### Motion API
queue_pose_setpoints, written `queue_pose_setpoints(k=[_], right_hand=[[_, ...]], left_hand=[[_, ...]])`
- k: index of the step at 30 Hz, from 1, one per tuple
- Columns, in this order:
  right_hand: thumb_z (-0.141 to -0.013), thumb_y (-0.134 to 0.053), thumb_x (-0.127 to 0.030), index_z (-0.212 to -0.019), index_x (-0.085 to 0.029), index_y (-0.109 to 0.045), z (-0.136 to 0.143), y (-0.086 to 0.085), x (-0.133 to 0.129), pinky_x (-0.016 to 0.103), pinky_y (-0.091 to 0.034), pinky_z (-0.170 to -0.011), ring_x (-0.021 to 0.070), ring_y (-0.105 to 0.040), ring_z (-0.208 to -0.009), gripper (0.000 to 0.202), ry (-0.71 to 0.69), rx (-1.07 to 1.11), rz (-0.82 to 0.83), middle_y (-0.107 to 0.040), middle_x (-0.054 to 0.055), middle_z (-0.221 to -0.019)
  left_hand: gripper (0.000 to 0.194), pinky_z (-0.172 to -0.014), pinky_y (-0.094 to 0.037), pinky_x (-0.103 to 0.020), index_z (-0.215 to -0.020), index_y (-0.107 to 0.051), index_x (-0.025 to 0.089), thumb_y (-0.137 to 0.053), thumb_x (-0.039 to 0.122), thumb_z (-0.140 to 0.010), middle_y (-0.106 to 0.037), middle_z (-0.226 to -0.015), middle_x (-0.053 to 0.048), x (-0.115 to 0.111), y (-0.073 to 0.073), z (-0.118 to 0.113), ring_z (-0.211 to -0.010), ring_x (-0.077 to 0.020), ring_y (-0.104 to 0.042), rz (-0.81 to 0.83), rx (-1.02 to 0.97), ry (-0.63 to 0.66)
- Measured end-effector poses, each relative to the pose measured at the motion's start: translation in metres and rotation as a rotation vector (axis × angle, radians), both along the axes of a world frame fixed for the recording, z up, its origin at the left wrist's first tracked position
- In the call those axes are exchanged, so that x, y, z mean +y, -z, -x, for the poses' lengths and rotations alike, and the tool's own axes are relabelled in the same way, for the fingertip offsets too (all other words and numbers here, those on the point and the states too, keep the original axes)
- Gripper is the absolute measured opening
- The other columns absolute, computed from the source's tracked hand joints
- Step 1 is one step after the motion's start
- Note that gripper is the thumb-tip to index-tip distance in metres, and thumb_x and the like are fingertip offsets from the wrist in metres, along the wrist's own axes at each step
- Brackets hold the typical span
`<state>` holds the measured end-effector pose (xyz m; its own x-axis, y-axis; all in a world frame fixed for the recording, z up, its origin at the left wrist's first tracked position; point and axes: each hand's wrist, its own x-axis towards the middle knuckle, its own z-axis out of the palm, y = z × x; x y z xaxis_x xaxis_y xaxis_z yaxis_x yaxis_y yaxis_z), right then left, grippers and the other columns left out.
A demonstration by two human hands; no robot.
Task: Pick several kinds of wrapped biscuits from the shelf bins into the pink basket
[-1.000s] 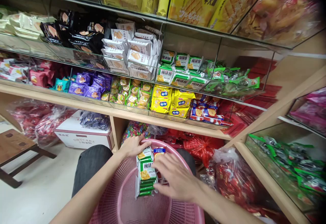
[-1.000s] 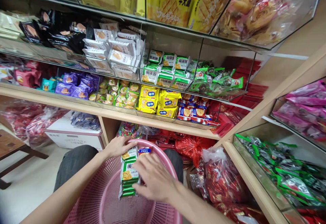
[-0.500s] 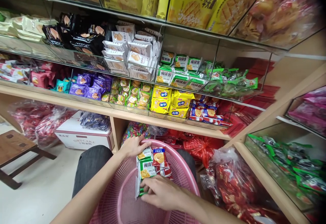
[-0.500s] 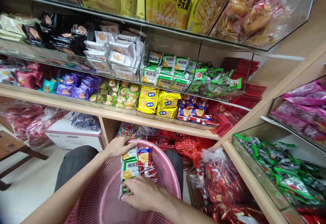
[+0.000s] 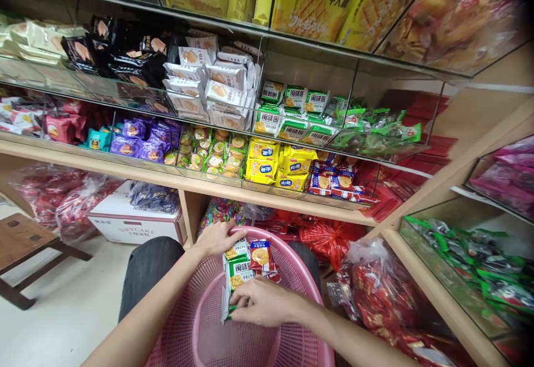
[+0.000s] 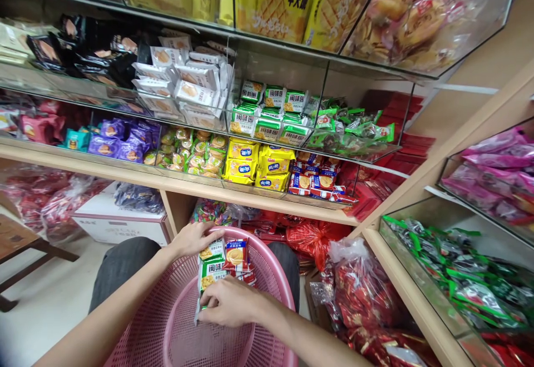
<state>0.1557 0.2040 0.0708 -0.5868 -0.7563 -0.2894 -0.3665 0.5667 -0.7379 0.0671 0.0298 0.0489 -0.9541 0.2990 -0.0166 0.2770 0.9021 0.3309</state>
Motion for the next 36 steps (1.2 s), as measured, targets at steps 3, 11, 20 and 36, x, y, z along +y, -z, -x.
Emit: queue_pose_setpoints(k=[3,11,20,36], right_hand=[[-0.071,-0.059,-0.033,-0.099,-0.017,-0.066,-0.003,-0.007,0.008,0.019,-0.041,-0.057,0.0122,-0.061,-0.065,0.033,0.014,-0.053,-0.011,-0.07,0.004,-0.079],[-0.079,-0.049,-0.028,-0.072,-0.015,-0.064,0.014,-0.014,0.038,0.02,-0.037,-0.056,0.0097,-0.054,-0.059,0.022,0.215,0.168,0.031,-0.064,0.001,-0.065],[-0.08,-0.048,-0.032,-0.081,-0.017,-0.065,-0.006,-0.007,0.04,0.021,-0.041,-0.058,0.0117,-0.059,-0.064,0.023,0.204,0.153,-0.001,-0.067,0.002,-0.072],[-0.069,-0.057,-0.041,-0.113,-0.019,-0.054,-0.029,0.046,0.002,0.032,-0.048,-0.073,0.0246,-0.059,-0.094,0.05,-0.12,0.079,-0.253,-0.061,0.011,-0.11]], left_hand=[[0.064,-0.063,-0.041,-0.029,-0.093,-0.06,0.023,-0.02,0.07,-0.077,-0.068,-0.078,-0.008,0.0,-0.001,0.0,-0.079,-0.0258,-0.064,-0.011,-0.006,-0.004],[0.065,-0.063,-0.041,-0.028,-0.085,-0.06,0.021,-0.019,0.071,-0.077,-0.068,-0.077,-0.008,0.003,-0.005,-0.003,-0.076,-0.0245,-0.064,-0.019,-0.01,-0.007],[0.063,-0.066,-0.042,-0.029,-0.088,-0.06,0.021,-0.021,0.07,-0.077,-0.069,-0.08,-0.008,0.002,-0.005,-0.003,-0.078,-0.0246,-0.064,-0.026,-0.027,-0.005],[0.064,-0.065,-0.041,-0.029,-0.09,-0.061,0.021,-0.021,0.07,-0.077,-0.069,-0.08,-0.009,0.002,-0.004,-0.002,-0.079,-0.0257,-0.064,-0.025,-0.017,0.004]])
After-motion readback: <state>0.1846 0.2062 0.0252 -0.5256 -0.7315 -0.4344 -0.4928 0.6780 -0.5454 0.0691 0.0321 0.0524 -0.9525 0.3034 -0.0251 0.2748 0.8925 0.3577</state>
